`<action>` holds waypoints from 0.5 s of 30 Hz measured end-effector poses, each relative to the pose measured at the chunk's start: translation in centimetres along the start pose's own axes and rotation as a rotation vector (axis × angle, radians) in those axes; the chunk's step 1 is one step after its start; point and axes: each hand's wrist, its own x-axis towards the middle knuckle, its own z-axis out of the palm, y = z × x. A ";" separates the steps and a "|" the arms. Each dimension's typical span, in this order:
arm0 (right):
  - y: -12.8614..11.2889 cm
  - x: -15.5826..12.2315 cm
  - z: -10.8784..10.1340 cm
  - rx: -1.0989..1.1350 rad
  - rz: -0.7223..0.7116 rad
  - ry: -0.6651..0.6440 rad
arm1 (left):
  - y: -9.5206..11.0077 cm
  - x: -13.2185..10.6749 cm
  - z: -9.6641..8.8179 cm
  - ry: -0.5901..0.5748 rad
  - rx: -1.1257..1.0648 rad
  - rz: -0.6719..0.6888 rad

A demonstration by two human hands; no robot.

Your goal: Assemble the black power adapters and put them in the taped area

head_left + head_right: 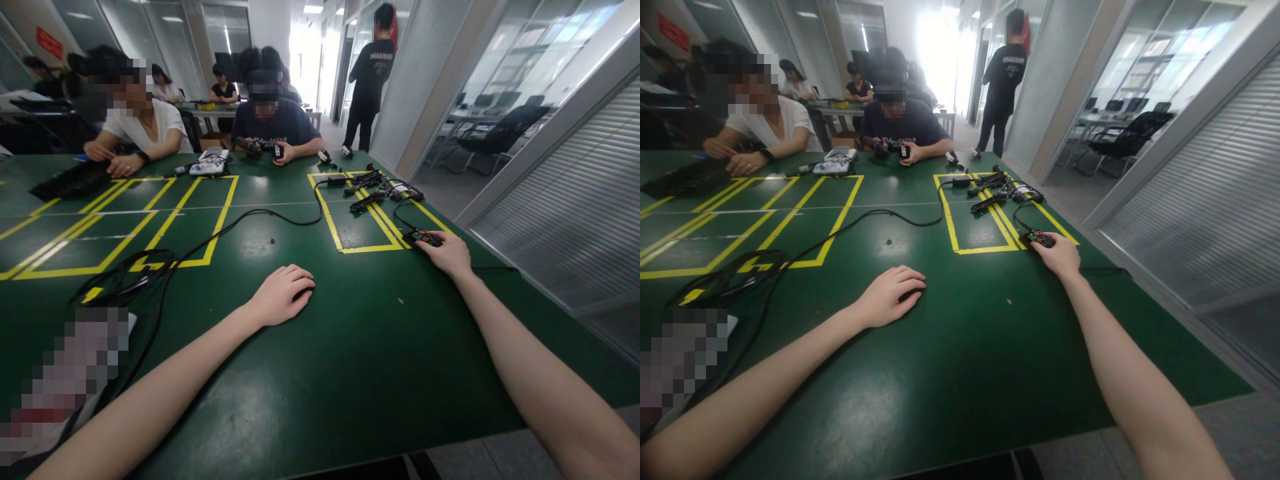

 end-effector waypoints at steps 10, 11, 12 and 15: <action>-12.8 -9.8 2.1 0.357 -0.545 -0.558 | 0.4 -0.1 -0.5 0.109 -0.036 0.024; -13.8 -11.0 2.0 0.417 -0.655 -0.645 | 0.5 -0.1 -0.5 0.134 -0.043 0.042; -14.7 -12.1 1.9 0.467 -0.753 -0.714 | 0.6 -0.2 -0.6 0.143 -0.053 0.063; -16.2 -14.4 1.3 0.547 -0.903 -0.799 | 0.7 -0.2 -0.7 0.087 -0.092 0.095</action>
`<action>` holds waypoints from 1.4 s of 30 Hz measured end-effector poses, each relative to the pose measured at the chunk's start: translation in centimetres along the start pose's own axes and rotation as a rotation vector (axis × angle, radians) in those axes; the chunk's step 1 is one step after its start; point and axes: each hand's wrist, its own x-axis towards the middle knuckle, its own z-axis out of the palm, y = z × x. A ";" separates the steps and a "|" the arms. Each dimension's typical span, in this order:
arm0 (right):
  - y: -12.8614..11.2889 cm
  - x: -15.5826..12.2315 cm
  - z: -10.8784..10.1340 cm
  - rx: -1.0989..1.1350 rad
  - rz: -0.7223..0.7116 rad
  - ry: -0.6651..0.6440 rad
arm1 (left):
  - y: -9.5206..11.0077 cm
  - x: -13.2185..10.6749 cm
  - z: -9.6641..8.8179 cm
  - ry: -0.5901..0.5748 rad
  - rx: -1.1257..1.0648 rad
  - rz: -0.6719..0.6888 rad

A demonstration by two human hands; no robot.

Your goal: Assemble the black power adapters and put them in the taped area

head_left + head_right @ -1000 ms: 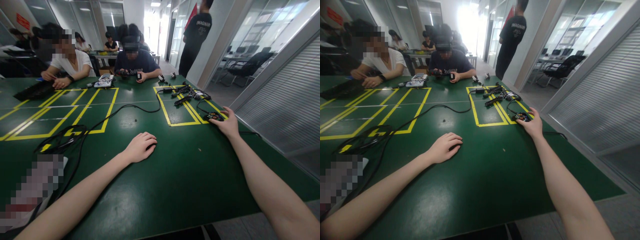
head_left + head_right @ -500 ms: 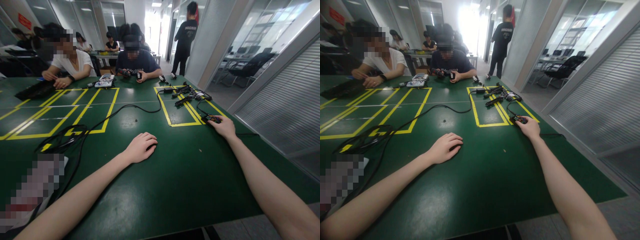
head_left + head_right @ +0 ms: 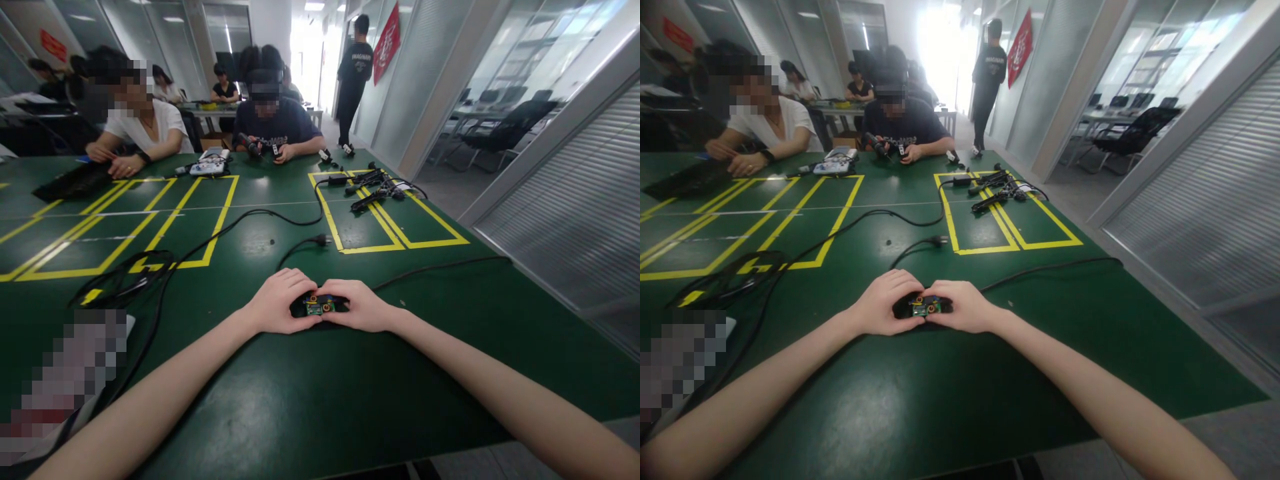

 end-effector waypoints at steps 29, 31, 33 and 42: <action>0.3 0.0 -0.3 -0.118 0.001 0.181 | -0.3 0.4 0.4 -0.005 -0.022 -0.133; 0.4 0.0 -0.3 -0.108 0.018 0.183 | -0.2 0.4 0.3 0.018 -0.033 -0.138; 0.4 0.1 -0.4 -0.103 0.034 0.182 | -0.2 0.4 0.2 0.053 -0.023 -0.169; 0.7 0.2 -0.4 -0.089 0.082 0.180 | -0.8 -0.1 0.6 0.075 -0.051 -0.348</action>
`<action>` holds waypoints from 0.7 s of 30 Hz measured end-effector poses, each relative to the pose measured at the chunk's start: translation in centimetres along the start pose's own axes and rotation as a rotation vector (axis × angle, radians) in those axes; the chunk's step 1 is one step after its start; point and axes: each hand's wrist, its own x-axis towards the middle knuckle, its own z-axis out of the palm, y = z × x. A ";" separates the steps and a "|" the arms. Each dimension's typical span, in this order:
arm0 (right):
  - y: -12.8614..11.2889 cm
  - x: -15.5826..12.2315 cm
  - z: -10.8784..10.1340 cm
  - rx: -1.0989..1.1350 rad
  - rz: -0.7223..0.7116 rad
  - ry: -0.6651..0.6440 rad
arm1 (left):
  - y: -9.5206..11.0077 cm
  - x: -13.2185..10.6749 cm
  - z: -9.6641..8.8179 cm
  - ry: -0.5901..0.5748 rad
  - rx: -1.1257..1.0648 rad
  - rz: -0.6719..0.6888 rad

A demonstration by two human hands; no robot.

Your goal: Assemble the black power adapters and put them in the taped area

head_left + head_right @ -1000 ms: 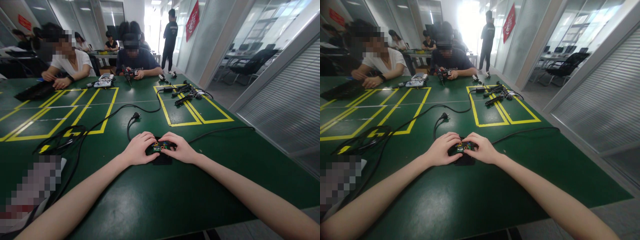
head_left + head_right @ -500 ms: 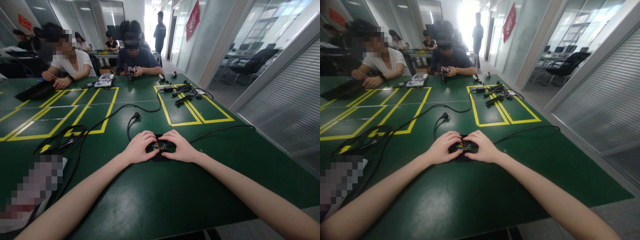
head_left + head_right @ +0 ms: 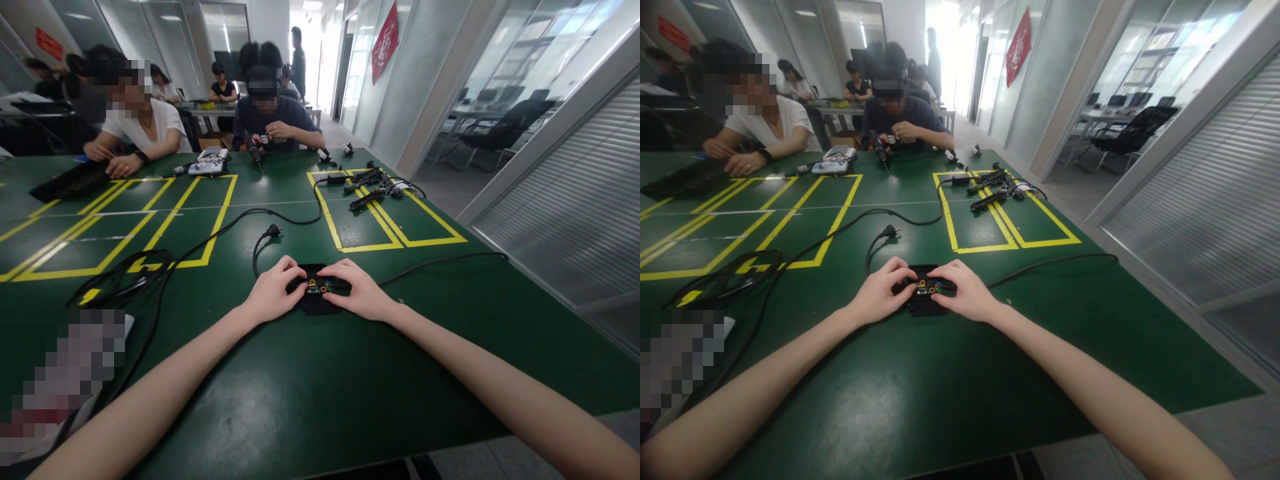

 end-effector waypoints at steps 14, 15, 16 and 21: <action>2.2 -0.3 -2.1 -0.079 -0.016 -0.036 | -0.2 0.5 -0.1 0.081 -0.077 0.000; 2.2 -0.3 -2.0 -0.060 -0.001 -0.031 | -0.2 0.5 -0.2 0.090 -0.076 0.000; 2.2 -0.4 -2.0 -0.039 0.021 -0.026 | -0.1 0.5 -0.2 0.100 -0.079 -0.002; 1.1 -0.5 -2.3 0.073 0.079 -0.035 | 0.1 0.0 -0.7 0.144 -0.120 0.045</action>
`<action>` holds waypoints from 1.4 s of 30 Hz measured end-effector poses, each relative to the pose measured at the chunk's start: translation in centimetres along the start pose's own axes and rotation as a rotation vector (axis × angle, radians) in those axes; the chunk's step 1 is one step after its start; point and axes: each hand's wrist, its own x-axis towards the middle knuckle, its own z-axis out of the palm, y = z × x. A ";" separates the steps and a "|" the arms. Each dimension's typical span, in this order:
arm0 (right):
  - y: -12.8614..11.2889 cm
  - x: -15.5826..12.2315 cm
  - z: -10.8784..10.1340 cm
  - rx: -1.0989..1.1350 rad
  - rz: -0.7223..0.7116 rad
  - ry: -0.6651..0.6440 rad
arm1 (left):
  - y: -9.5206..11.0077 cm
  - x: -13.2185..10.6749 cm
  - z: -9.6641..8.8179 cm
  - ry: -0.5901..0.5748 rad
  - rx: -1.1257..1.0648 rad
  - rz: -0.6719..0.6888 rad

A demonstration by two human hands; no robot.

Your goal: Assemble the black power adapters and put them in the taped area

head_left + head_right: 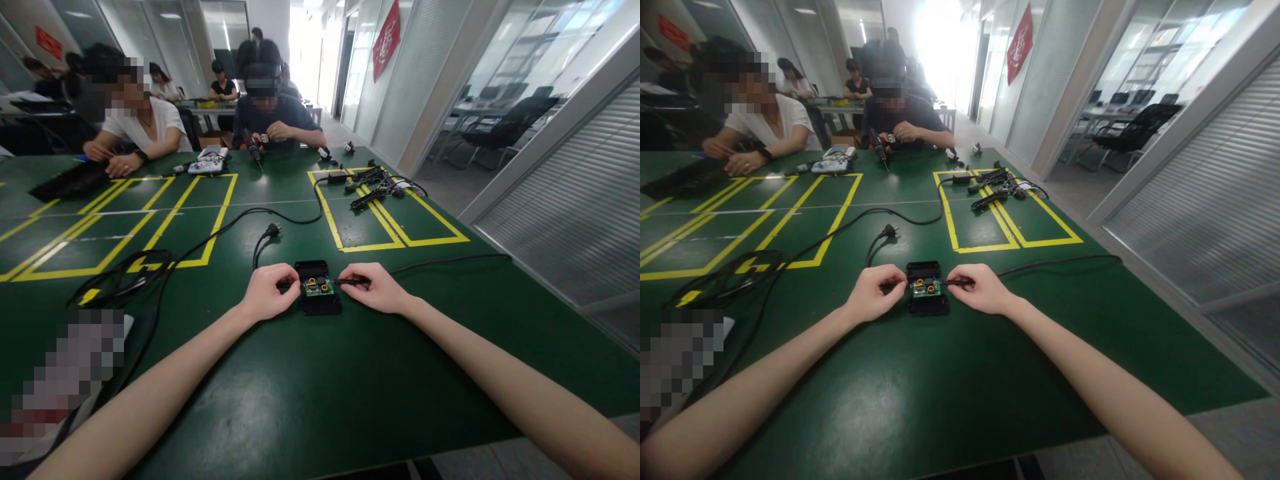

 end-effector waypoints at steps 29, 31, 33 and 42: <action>0.7 0.0 0.2 -0.050 -0.089 -0.069 | -0.1 -0.3 0.3 -0.177 0.168 0.028; 0.8 0.1 0.3 -0.066 -0.093 -0.062 | 0.0 -0.3 0.2 -0.174 0.167 0.041; 0.9 0.1 0.4 -0.082 -0.102 -0.055 | 0.0 -0.2 0.2 -0.162 0.169 0.036; 1.2 0.2 0.6 -0.188 -0.221 -0.045 | -0.2 0.0 0.2 -0.175 0.145 -0.011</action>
